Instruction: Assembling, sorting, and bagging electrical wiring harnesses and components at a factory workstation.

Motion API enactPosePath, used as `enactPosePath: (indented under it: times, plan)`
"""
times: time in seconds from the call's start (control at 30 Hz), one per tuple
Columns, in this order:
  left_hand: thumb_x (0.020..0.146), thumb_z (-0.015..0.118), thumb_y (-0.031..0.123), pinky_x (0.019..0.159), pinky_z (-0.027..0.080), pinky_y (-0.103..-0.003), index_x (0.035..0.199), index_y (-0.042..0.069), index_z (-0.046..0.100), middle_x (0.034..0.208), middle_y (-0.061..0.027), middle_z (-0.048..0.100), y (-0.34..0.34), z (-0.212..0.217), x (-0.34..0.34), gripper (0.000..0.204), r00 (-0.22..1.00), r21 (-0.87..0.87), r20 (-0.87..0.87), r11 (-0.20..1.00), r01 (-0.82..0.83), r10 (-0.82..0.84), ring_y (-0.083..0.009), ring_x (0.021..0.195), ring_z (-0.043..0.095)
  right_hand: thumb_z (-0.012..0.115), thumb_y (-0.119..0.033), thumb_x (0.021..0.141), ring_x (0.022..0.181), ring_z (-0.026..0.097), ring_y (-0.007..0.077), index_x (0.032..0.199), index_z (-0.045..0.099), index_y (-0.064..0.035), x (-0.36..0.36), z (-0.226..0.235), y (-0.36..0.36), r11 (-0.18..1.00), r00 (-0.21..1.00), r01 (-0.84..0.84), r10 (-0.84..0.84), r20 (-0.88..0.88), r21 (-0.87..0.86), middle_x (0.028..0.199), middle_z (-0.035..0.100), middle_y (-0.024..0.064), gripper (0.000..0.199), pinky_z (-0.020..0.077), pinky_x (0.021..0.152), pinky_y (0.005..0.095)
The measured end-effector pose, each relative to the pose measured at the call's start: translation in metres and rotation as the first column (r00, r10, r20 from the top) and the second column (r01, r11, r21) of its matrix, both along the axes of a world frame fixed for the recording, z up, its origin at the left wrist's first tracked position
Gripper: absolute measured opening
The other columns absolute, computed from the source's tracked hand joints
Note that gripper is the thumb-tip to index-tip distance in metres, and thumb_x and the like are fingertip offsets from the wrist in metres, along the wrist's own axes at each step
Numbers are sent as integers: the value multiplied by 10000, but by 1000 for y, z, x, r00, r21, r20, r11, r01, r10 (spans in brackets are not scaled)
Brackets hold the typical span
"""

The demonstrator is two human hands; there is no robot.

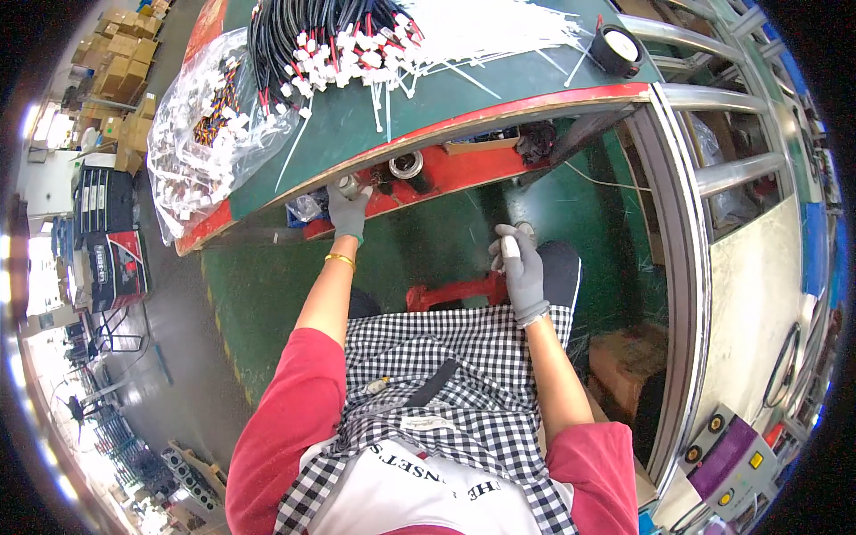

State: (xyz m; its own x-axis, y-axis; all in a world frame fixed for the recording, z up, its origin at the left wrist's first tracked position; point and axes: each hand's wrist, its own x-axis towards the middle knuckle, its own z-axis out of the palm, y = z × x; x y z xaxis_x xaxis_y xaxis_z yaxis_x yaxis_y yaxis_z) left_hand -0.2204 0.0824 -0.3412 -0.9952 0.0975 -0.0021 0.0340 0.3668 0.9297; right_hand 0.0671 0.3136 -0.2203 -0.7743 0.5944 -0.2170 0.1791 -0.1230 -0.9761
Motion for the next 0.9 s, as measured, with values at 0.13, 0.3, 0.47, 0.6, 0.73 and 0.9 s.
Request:
enactPosePath:
  times: [0.13,0.3,0.47,0.6,0.73,0.9]
  plan:
    - [751,889,166,1034,499,-401,1436,14,423,1273,-155,679,-6,9,-2,842,998,-121,56,993,16,-9,-306,1164,672,387,-462,1100,668,541,94,1289,609,20,-32,66,14,986,992,28,-48,-113,-166,855,612,46,563,435,618,240]
    - [779,885,156,1149,415,-407,1607,5,157,1530,-289,436,-22,10,19,1113,971,-96,241,995,18,5,-334,1443,447,301,-534,1099,595,573,109,1214,669,24,-96,163,40,996,969,-18,-6,-248,-93,802,682,64,678,449,591,254]
    - [811,864,165,1014,504,-352,1585,7,258,1458,-262,515,-36,25,64,996,973,-13,230,999,36,-32,-262,1208,613,442,-465,1077,504,628,130,1124,633,14,-161,208,61,992,991,-126,126,-46,6,788,726,116,517,455,447,260]
    - [829,850,185,987,523,-346,1547,18,365,1399,-213,588,-25,41,90,882,952,-112,259,974,195,-161,-232,1157,636,518,-460,1060,503,589,84,1303,598,8,-161,214,65,988,992,-122,117,53,95,814,702,98,533,402,410,208]
    - [824,855,198,1034,505,-360,1570,27,325,1423,-230,569,19,42,89,931,940,-26,243,967,254,-240,-259,1213,618,481,-401,1082,557,575,59,1321,603,3,-131,205,57,988,985,-34,59,-160,153,810,686,73,485,389,464,191]
    - [768,898,261,1103,459,-402,1590,21,280,1492,-251,520,76,33,56,1056,987,-167,44,972,162,-157,-329,1363,543,459,-342,1092,583,571,46,1342,605,-23,-53,154,40,997,984,12,1,-180,70,812,681,40,432,389,495,189]
